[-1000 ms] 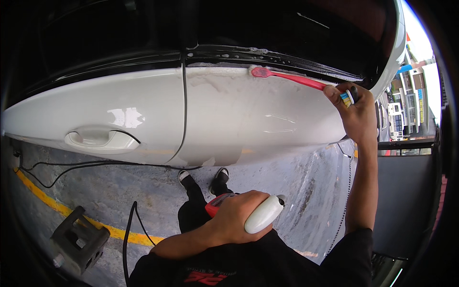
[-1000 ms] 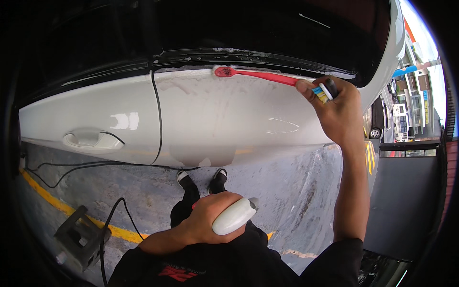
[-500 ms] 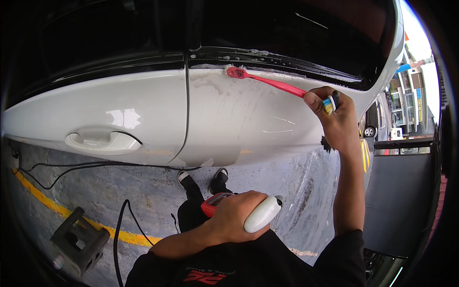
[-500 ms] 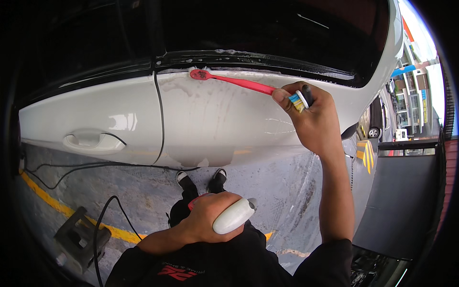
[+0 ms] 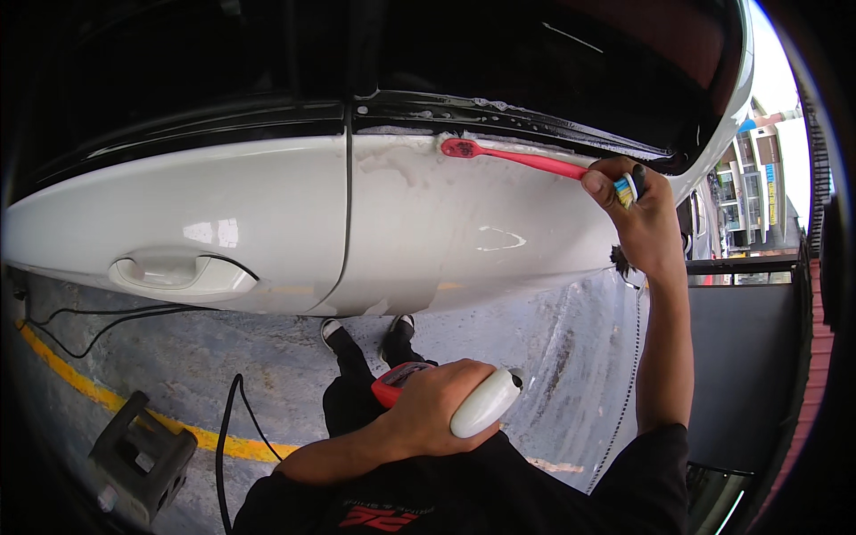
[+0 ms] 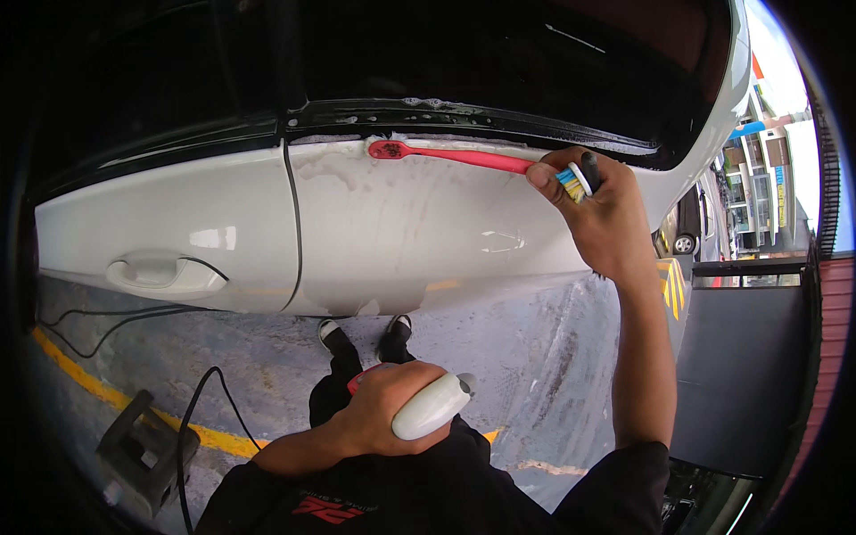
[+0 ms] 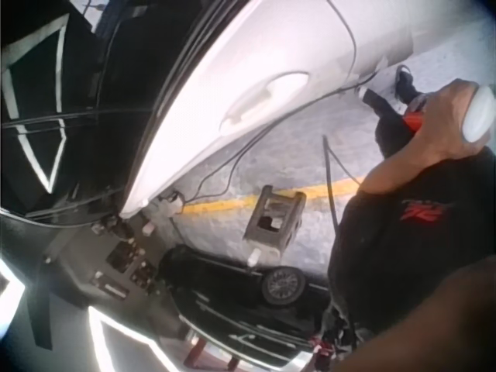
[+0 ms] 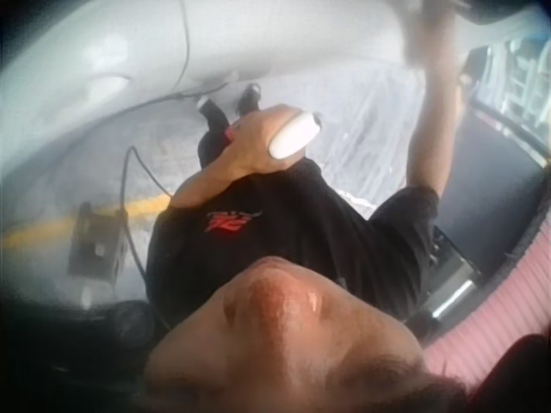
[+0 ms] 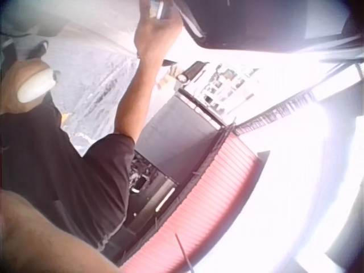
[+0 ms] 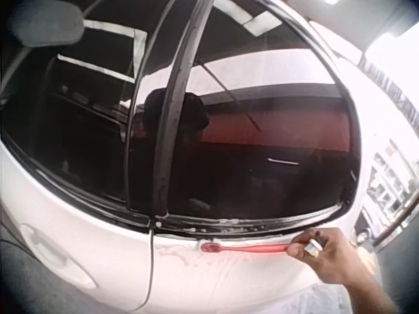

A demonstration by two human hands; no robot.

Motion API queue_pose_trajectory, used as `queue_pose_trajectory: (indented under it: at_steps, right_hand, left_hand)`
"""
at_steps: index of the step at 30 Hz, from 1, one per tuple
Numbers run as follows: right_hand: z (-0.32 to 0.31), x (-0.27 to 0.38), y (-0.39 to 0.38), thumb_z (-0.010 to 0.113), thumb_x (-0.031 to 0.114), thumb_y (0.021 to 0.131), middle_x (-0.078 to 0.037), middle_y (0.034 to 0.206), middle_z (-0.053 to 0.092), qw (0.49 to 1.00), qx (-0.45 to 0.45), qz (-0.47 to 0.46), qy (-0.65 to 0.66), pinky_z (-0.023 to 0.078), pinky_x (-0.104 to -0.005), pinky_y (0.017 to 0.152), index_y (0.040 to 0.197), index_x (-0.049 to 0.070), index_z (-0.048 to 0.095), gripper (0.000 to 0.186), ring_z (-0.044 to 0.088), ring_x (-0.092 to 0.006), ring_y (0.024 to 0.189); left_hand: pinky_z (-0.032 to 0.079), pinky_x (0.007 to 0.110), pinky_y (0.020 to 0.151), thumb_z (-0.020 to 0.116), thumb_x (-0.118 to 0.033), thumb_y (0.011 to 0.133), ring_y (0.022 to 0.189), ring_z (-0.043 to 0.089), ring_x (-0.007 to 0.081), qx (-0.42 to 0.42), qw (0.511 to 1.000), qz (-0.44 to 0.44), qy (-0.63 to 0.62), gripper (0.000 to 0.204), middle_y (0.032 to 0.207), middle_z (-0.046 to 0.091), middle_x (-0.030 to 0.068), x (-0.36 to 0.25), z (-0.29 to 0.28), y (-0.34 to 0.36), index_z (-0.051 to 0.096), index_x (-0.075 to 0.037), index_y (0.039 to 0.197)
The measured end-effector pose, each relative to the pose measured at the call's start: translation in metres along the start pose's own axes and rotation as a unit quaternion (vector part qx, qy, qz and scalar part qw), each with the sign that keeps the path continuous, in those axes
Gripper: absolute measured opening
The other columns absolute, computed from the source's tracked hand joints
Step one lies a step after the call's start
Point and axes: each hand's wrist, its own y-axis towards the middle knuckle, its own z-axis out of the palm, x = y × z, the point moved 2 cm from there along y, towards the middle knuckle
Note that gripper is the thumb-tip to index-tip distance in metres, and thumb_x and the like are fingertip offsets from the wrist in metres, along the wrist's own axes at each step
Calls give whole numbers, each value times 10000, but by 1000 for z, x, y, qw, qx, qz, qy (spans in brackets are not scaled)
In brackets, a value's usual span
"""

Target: The person scrubs the door handle of a white car using a toothbrush and a small brush, applying cleaning solution from a spray bottle. They then move to the rear door, spraying and scrubbing the window trim and door panel with the same brushes.

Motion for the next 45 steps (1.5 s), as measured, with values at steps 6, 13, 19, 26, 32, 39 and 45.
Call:
queue_pose_trajectory:
  at_steps: [6,13,19,26,32,39,45]
  right_hand:
    - [13,15,-7,742,359,894,-75,771,677,999,-24,4,-28,469,-284,671,937,-7,716,370,580,-137,698]
    - [10,-4,-4,770,392,865,-47,684,624,999,-34,23,-3,425,-272,588,913,-9,714,408,519,-113,620]
    - [6,-7,1,771,412,857,-60,707,663,999,-40,18,1,457,-248,616,929,-1,729,421,592,-116,642]
    - [8,7,7,764,442,854,-79,698,662,998,-34,-12,-58,468,-266,587,899,-4,721,450,591,-137,601]
    - [9,9,0,755,437,866,-81,694,650,995,-60,-47,-64,464,-275,574,915,-12,711,453,554,-131,582]
    - [-8,-15,-7,776,396,854,-89,718,678,997,-63,11,-52,486,-281,614,911,-8,714,413,627,-137,645]
    - [4,8,-8,774,425,852,-66,664,633,994,-70,6,-82,437,-270,564,895,-11,713,442,561,-123,583]
  left_hand:
    - [564,345,702,810,-161,678,777,702,266,-26,1000,-7,-1,416,920,695,115,-1,-5,6,651,-25,1038]
    - [561,346,700,815,-181,675,788,697,270,0,1000,-14,-25,443,928,687,111,4,-7,9,642,-27,1052]
    - [558,342,704,818,-186,669,805,696,270,17,999,-10,-26,468,941,685,113,6,-6,9,635,-29,1070]
    - [560,338,704,816,-182,669,801,699,263,17,1000,-3,-11,456,950,685,111,7,-7,10,640,-27,1060]
    - [561,333,701,818,-163,665,780,701,261,-2,1000,-10,-14,454,919,689,111,7,-3,10,640,-18,1056]
    - [566,331,711,813,-145,664,791,703,253,-13,999,-11,-27,459,933,696,117,7,-5,9,641,-19,1070]
    - [567,331,720,810,-136,665,793,704,252,-7,1000,-14,-9,438,934,696,120,4,-6,9,645,-17,1053]
